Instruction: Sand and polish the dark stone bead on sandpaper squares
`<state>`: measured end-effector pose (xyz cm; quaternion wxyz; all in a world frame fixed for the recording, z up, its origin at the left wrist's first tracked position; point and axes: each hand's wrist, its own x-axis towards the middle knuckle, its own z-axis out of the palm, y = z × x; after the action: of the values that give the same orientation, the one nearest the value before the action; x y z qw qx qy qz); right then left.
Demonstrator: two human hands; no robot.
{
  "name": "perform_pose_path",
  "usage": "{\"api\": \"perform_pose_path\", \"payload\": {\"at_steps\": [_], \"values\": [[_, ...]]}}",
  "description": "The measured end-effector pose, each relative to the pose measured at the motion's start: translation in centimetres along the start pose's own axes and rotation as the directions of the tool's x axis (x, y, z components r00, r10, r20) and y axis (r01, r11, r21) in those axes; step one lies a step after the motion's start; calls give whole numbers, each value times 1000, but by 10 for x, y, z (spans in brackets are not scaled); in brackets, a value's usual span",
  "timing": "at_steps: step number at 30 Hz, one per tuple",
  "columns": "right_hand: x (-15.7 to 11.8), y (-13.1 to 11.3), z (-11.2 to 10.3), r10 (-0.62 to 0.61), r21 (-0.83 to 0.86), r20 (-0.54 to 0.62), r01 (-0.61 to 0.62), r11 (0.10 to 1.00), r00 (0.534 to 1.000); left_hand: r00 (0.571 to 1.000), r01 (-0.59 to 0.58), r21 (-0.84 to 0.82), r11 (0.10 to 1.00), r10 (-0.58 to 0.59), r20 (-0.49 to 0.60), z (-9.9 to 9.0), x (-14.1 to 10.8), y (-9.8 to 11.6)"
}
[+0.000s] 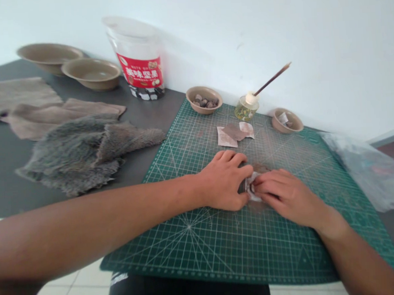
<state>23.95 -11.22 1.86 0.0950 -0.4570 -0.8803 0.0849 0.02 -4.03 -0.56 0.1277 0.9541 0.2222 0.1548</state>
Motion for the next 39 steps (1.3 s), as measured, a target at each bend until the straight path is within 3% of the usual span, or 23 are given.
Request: {"api": "perform_pose_path", "payload": {"at_steps": [3, 7, 11, 14, 16, 19, 21, 25, 30, 33, 35, 39], "values": [[1, 0, 0, 74, -47, -62, -77, 996, 995, 1000, 8, 6, 1000, -8, -3, 0, 0, 0], [2, -4, 0, -17, 46, 41, 15, 999, 999, 1000, 5, -4, 1000, -5, 1, 1, 0, 0], [0, -5, -2, 127, -41, -46, -129, 991, 991, 1000, 5, 1, 1000, -5, -5, 1, 0, 0], [-2, -6, -2, 35, 6, 65, -36, 999, 997, 1000, 6, -2, 1000, -6, -3, 1, 0, 0], [-2, -8, 0, -20, 44, 68, 17, 999, 997, 1000, 5, -4, 1000, -5, -2, 2, 1, 0], [-1, -9, 3, 120, -40, -77, -123, 992, 990, 1000, 9, 6, 1000, -9, -9, 2, 0, 0], [-1, -7, 1, 176, -64, -77, -181, 981, 981, 1000, 15, 12, 1000, -15, -11, 2, 0, 1], [-3, -7, -2, -14, 88, 97, 5, 996, 995, 1000, 7, 8, 1000, -7, -8, 1, 0, 1], [-1, -9, -1, 126, -5, -44, -126, 992, 991, 1000, 17, 8, 1000, -17, -4, 1, 0, 1], [-1, -11, 0, -9, 89, 62, 4, 996, 998, 1000, 18, 3, 1000, -18, -3, 1, 0, 2], [-1, -12, 2, -47, 101, 58, 41, 994, 997, 1000, 15, 1, 1000, -15, -4, 0, 0, 2], [-1, -5, 2, 117, -31, -43, -118, 993, 992, 1000, 21, 6, 1000, -21, -6, -1, 0, 2]]}}
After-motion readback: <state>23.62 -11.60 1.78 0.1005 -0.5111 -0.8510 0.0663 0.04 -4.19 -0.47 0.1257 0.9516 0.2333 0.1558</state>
